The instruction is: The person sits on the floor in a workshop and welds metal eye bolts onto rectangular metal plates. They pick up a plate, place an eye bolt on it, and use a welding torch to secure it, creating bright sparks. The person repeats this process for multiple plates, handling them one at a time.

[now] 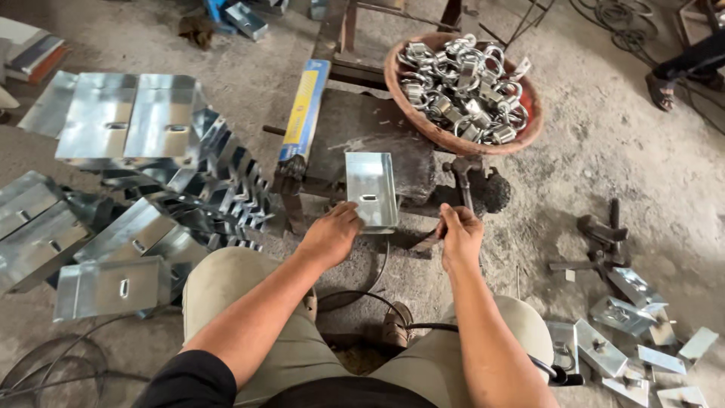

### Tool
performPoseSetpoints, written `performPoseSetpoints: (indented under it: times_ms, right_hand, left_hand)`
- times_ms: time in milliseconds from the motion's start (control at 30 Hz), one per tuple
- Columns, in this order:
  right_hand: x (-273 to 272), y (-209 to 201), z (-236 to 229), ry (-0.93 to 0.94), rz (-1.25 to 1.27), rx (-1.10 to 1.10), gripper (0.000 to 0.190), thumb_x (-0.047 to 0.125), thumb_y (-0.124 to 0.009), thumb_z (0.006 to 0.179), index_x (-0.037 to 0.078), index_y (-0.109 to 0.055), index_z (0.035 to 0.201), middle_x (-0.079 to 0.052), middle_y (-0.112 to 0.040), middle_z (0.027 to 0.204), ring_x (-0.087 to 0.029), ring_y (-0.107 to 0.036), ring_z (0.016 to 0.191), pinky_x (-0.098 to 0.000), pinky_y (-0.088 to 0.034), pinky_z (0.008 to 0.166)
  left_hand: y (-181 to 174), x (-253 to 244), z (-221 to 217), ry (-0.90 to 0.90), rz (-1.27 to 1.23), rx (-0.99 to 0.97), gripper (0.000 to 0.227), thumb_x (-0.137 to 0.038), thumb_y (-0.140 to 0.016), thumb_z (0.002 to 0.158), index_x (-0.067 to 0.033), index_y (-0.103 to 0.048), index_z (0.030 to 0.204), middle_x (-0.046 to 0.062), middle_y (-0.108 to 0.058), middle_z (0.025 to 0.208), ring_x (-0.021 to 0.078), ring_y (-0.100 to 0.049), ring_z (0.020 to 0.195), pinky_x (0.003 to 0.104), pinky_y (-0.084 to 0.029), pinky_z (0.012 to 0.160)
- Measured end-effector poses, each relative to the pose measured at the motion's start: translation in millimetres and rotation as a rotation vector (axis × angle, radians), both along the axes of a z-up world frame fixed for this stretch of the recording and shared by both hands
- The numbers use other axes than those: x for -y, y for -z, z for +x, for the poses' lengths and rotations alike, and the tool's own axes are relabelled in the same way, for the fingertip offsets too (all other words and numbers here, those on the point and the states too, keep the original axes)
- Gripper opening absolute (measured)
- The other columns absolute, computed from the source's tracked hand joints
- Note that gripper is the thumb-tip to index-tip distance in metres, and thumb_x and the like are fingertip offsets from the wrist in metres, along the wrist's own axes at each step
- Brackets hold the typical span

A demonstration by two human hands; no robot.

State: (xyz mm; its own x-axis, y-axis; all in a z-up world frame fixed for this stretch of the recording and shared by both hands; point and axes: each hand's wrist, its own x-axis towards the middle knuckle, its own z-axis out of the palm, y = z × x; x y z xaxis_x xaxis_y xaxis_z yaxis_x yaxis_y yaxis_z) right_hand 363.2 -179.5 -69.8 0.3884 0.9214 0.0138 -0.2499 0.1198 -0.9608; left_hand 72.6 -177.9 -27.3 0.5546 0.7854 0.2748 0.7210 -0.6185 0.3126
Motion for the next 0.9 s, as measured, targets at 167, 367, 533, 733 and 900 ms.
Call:
performPoseSetpoints:
  times_ms: [167,367,533,733,900]
  right_hand:
    - [2,20,1,-0.051,-0.073,0.010,0.015,0.013,-0.074,0.095,0.004,-0.066,0.085,-0.001,-0.059,0.063,-0.010,-0.051,0.050,-0.0262,-0.040,0.047]
    - [7,4,-22,-0.094,-0.227,0.241,0.014,0.018,-0.074,0.093,0.004,-0.072,0.097,0.000,-0.063,0.067,-0.007,-0.050,0.052,-0.0263,-0.037,0.045]
    - [5,-16,-41,-0.194,-0.121,0.457,0.014,0.018,-0.073,0.094,0.004,-0.074,0.098,0.002,-0.064,0.069,-0.006,-0.051,0.057,-0.0246,-0.041,0.049]
    - [20,-26,-55,-0.306,-0.207,0.361,0.015,0.017,-0.072,0.095,0.002,-0.072,0.095,0.002,-0.059,0.066,-0.006,-0.048,0.055,-0.0254,-0.038,0.048]
    - [14,-26,-51,-0.298,-0.221,0.291,0.014,0.015,-0.073,0.095,0.001,-0.071,0.095,0.003,-0.057,0.067,-0.004,-0.047,0.059,-0.0238,-0.039,0.052]
  left_hand:
    - [4,-6,0,-0.011,0.047,-0.103,0.020,-0.004,-0.063,0.089,-0.0113,-0.073,0.104,0.010,-0.066,0.134,0.0262,-0.051,0.141,0.041,-0.036,0.124]
    - [-57,-21,19,0.072,0.032,-0.093,0.050,-0.033,-0.075,0.083,-0.0043,-0.066,0.123,0.016,-0.063,0.136,0.0364,-0.050,0.137,0.054,-0.031,0.117]
    - [-93,-92,72,0.073,0.038,0.142,0.040,-0.036,-0.073,0.094,-0.0053,-0.068,0.120,0.016,-0.069,0.124,0.0326,-0.063,0.120,0.046,-0.047,0.107]
    - [-107,-180,164,-0.007,-0.050,0.309,0.036,-0.035,-0.074,0.091,-0.0028,-0.073,0.108,0.017,-0.073,0.112,0.0355,-0.069,0.107,0.045,-0.054,0.093]
    - [-87,-262,227,-0.254,-0.213,0.151,0.039,-0.040,-0.068,0.092,-0.0061,-0.073,0.110,0.019,-0.073,0.113,0.0356,-0.068,0.107,0.045,-0.054,0.091]
